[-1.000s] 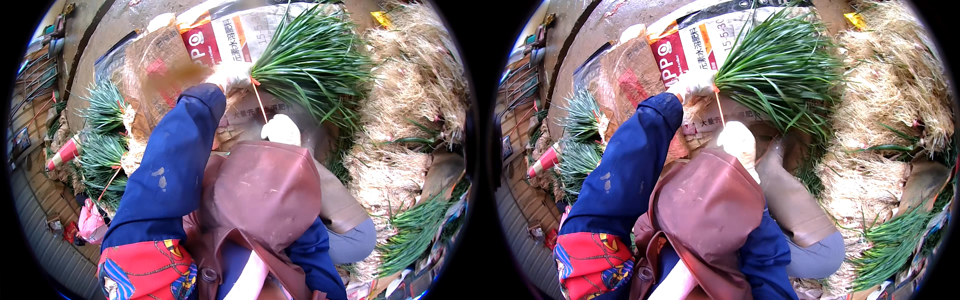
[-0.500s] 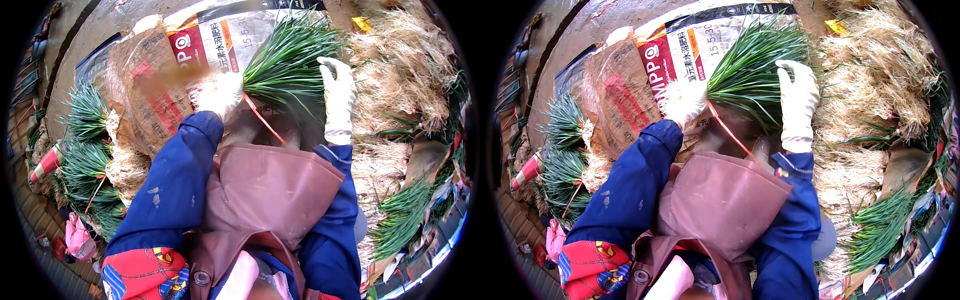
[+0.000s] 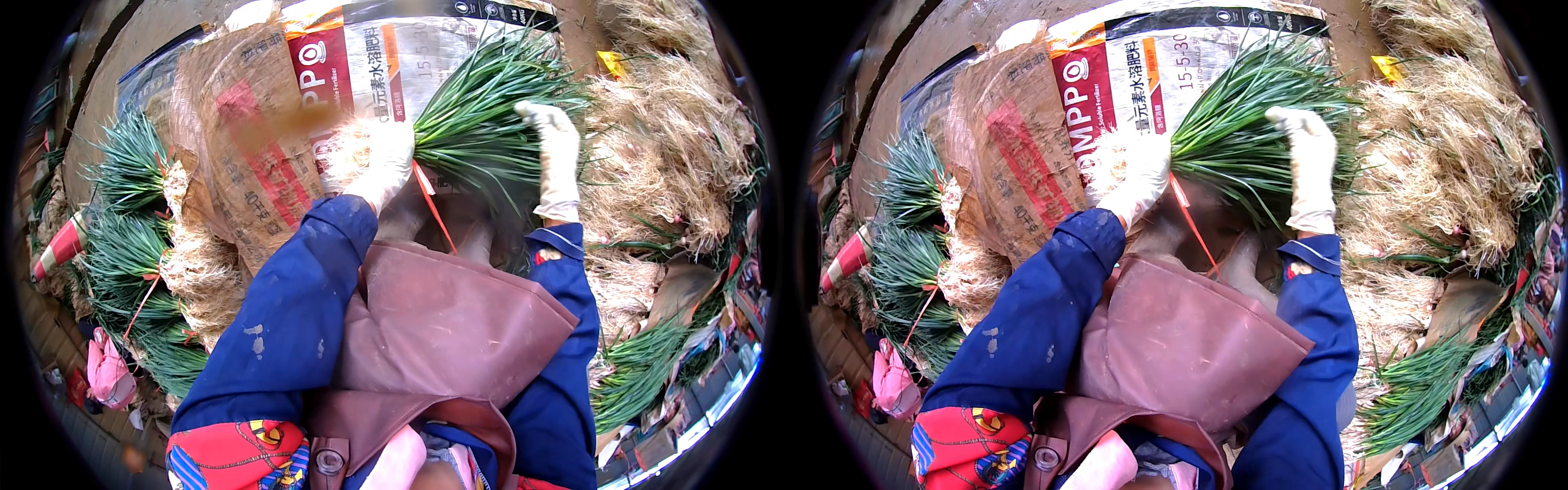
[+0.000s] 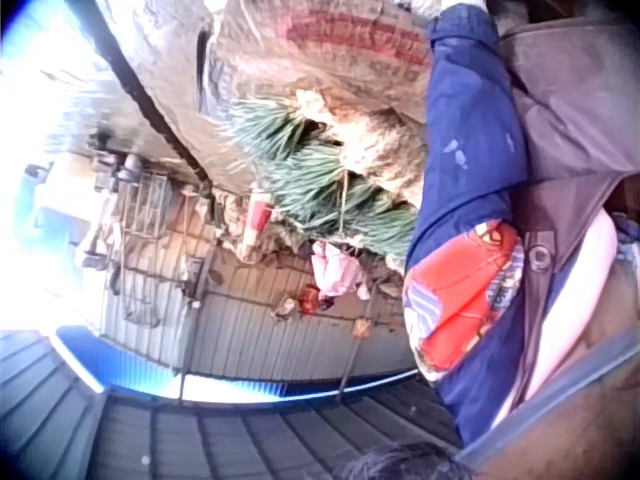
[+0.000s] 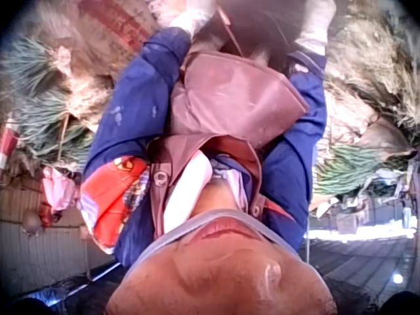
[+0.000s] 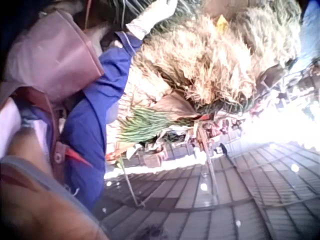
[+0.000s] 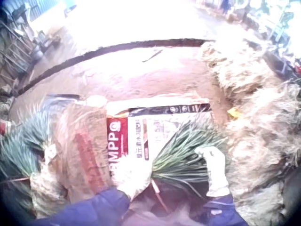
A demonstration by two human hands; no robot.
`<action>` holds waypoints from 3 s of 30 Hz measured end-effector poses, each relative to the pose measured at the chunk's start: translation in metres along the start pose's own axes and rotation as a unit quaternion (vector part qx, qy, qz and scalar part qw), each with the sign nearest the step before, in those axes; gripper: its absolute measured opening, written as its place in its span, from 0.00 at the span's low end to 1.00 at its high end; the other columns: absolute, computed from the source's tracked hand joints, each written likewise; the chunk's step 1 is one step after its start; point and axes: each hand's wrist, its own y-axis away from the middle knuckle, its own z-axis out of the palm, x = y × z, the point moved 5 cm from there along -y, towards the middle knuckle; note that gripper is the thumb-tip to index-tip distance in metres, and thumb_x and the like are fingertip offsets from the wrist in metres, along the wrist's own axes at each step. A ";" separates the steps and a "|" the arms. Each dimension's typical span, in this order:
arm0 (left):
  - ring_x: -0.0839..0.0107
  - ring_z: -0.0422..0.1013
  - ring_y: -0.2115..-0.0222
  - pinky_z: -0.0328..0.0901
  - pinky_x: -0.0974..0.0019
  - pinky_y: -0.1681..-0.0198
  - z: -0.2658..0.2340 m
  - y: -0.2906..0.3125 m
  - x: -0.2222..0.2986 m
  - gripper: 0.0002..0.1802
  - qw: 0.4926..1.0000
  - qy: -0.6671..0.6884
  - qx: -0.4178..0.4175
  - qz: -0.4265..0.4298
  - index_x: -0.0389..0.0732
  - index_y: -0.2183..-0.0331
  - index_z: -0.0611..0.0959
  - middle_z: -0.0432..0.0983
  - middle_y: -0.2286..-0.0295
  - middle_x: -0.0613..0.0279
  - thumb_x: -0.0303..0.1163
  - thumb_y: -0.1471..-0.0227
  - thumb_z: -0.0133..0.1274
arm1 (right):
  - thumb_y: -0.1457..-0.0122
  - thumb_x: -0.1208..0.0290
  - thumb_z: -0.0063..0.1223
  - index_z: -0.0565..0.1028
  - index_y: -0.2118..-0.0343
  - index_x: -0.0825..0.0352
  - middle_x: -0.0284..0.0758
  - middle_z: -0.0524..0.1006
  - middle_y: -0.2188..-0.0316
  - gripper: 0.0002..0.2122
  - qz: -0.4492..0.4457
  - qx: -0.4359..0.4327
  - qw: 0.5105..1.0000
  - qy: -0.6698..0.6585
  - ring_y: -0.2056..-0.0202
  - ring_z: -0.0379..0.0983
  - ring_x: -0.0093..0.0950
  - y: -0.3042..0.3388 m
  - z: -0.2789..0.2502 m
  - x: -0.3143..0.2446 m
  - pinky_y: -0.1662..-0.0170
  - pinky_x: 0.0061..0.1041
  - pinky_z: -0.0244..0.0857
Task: The person bundles chives by hand, ties them with a red string, and then clears the workspace before gathering more chives from a large pile to continue cleaning and bundling.
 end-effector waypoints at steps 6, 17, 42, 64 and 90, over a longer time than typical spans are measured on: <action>0.60 0.68 0.68 0.59 0.51 0.59 0.004 0.020 0.005 0.12 0.999 0.016 0.004 -0.034 0.38 0.64 0.75 0.70 0.74 0.56 0.27 0.53 0.43 | 0.44 0.65 0.52 0.79 0.69 0.57 0.25 0.78 0.73 0.06 -0.019 -0.090 0.979 0.182 0.75 0.68 0.15 -0.019 0.047 -0.086 0.70 0.17 0.61; 0.60 0.67 0.65 0.58 0.52 0.56 0.005 0.028 0.010 0.15 0.999 0.001 0.026 -0.025 0.37 0.60 0.73 0.70 0.70 0.55 0.27 0.51 0.40 | 0.61 0.74 0.56 0.74 0.77 0.60 0.35 0.73 0.78 0.05 -0.272 -0.245 0.716 0.594 0.72 0.72 0.35 -0.029 0.087 0.026 0.69 0.30 0.64; 0.64 0.67 0.71 0.61 0.57 0.63 -0.015 0.014 -0.023 0.15 0.987 0.155 -0.044 -0.008 0.36 0.62 0.74 0.71 0.74 0.58 0.27 0.56 0.49 | 0.50 0.63 0.55 0.76 0.70 0.60 0.30 0.76 0.71 0.08 0.005 -0.073 0.925 0.372 0.66 0.72 0.23 0.023 -0.037 -0.106 0.59 0.22 0.64; 0.73 0.68 0.75 0.64 0.69 0.71 -0.013 0.008 -0.067 0.23 0.695 0.603 -0.387 -0.057 0.36 0.60 0.75 0.74 0.75 0.64 0.30 0.63 0.61 | 0.42 0.57 0.44 0.74 0.60 0.61 0.29 0.77 0.70 0.15 -0.088 0.116 0.984 0.100 0.72 0.68 0.17 0.039 -0.192 -0.132 0.68 0.13 0.60; 0.69 0.72 0.72 0.65 0.67 0.65 -0.222 0.213 -0.146 0.26 0.883 0.440 -0.110 -0.122 0.41 0.65 0.78 0.78 0.72 0.60 0.35 0.71 0.67 | 0.50 0.53 0.52 0.77 0.73 0.62 0.37 0.76 0.76 0.15 -0.258 -0.367 0.699 0.557 0.71 0.74 0.33 0.166 0.160 -0.267 0.66 0.29 0.65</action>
